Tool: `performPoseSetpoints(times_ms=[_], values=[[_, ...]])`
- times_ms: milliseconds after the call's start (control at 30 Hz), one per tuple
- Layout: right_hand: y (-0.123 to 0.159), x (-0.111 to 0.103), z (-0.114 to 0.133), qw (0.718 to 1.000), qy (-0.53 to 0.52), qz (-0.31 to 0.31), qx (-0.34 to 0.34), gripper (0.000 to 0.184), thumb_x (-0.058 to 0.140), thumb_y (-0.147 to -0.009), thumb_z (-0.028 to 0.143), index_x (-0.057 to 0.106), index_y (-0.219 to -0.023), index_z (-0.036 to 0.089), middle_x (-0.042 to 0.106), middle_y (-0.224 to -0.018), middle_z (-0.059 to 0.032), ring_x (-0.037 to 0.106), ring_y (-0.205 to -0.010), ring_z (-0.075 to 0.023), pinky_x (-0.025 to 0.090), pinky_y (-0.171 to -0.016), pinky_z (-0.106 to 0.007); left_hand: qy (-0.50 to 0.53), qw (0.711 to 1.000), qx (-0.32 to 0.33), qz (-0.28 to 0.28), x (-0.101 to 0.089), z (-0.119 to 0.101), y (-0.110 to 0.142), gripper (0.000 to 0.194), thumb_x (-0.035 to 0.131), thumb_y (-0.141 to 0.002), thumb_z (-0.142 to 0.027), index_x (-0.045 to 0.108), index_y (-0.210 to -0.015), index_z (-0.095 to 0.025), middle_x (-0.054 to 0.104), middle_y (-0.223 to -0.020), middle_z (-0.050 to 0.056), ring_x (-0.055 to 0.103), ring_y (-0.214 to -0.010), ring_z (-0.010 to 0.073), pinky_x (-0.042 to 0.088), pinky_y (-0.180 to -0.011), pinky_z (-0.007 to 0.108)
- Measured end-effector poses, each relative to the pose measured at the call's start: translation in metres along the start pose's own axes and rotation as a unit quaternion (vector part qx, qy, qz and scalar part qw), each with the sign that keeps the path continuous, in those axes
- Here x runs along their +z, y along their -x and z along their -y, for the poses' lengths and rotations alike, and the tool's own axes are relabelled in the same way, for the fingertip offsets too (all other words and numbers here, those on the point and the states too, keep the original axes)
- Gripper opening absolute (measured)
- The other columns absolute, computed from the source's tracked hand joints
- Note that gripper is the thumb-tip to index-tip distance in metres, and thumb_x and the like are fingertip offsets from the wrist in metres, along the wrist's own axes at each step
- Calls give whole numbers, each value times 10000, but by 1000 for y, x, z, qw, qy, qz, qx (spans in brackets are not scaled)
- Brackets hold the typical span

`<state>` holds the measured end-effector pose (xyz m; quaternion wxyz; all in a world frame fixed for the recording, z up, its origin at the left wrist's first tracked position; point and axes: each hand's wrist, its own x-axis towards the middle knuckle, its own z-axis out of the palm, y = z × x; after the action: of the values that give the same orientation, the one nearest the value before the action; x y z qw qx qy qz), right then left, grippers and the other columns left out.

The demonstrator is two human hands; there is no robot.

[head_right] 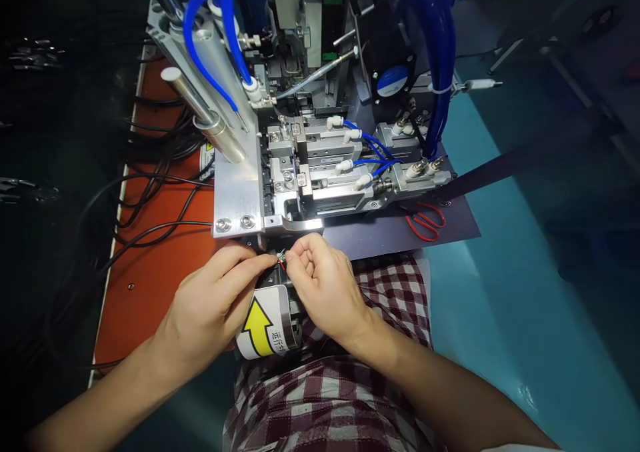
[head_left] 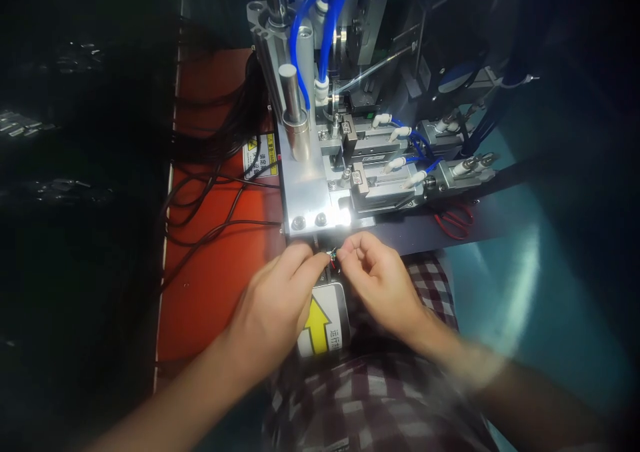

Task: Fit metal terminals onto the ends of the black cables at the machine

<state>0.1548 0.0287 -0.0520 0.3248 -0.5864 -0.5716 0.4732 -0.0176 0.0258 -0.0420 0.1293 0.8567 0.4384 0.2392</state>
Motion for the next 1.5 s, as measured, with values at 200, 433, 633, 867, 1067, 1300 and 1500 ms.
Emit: performPoseSetpoints(times_ms=[200, 433, 633, 867, 1067, 1300, 1500], values=[[1, -1, 0, 991, 105, -23, -77, 108, 475, -917, 235, 501, -823, 189, 531, -624, 28, 479, -531, -113, 361, -532, -250, -14, 1000, 5, 6, -1, -1, -2, 271, 441, -851, -12, 657, -997, -87, 611, -821, 83, 606, -697, 161, 524, -578, 245], [1, -1, -2, 989, 119, -18, -87, 99, 470, -917, 226, 497, -828, 191, 537, -628, 23, 494, -539, -120, 365, -538, -247, -10, 1000, 3, 6, -1, 0, -1, 263, 452, -851, -11, 659, -999, -78, 613, -825, 90, 610, -705, 170, 534, -593, 261], [2, -1, -1, 986, 141, -24, -86, 109, 462, -917, 234, 500, -824, 192, 551, -616, 17, 504, -524, -125, 361, -531, -251, -10, 1000, 6, 3, -1, -1, -1, 259, 455, -864, -26, 660, -1015, -74, 611, -819, 90, 608, -696, 170, 532, -584, 262], [1, 0, 4, 990, 129, -18, -44, 129, 468, -908, 256, 489, -795, 196, 532, -602, 23, 480, -518, -123, 349, -521, -259, -14, 1000, 10, 2, 0, 1, -1, 287, 446, -849, -11, 653, -1039, -68, 609, -813, 85, 603, -686, 162, 525, -571, 250], [0, -1, -5, 996, -69, 35, 33, 137, 496, -917, 276, 493, -797, 209, 448, -572, 66, 426, -475, -92, 346, -461, -223, -10, 1000, 9, 1, 1, 1, -1, 296, 440, -845, -2, 653, -1041, -64, 607, -816, 84, 605, -685, 158, 527, -577, 247], [-1, -1, -8, 989, -131, 29, 62, 135, 541, -899, 303, 555, -826, 191, 475, -568, 59, 437, -461, -86, 352, -438, -214, -14, 1000, 13, -3, 1, 2, -1, 306, 440, -841, 1, 649, -1051, -73, 609, -823, 82, 606, -697, 161, 526, -584, 250], [-1, 0, -3, 999, -49, -2, -3, 88, 552, -880, 226, 564, -804, 183, 486, -587, 50, 438, -501, -91, 343, -470, -224, -6, 1000, 6, 2, 2, 2, 0, 325, 442, -826, 15, 651, -1061, -67, 607, -822, 85, 603, -686, 162, 523, -570, 254]])
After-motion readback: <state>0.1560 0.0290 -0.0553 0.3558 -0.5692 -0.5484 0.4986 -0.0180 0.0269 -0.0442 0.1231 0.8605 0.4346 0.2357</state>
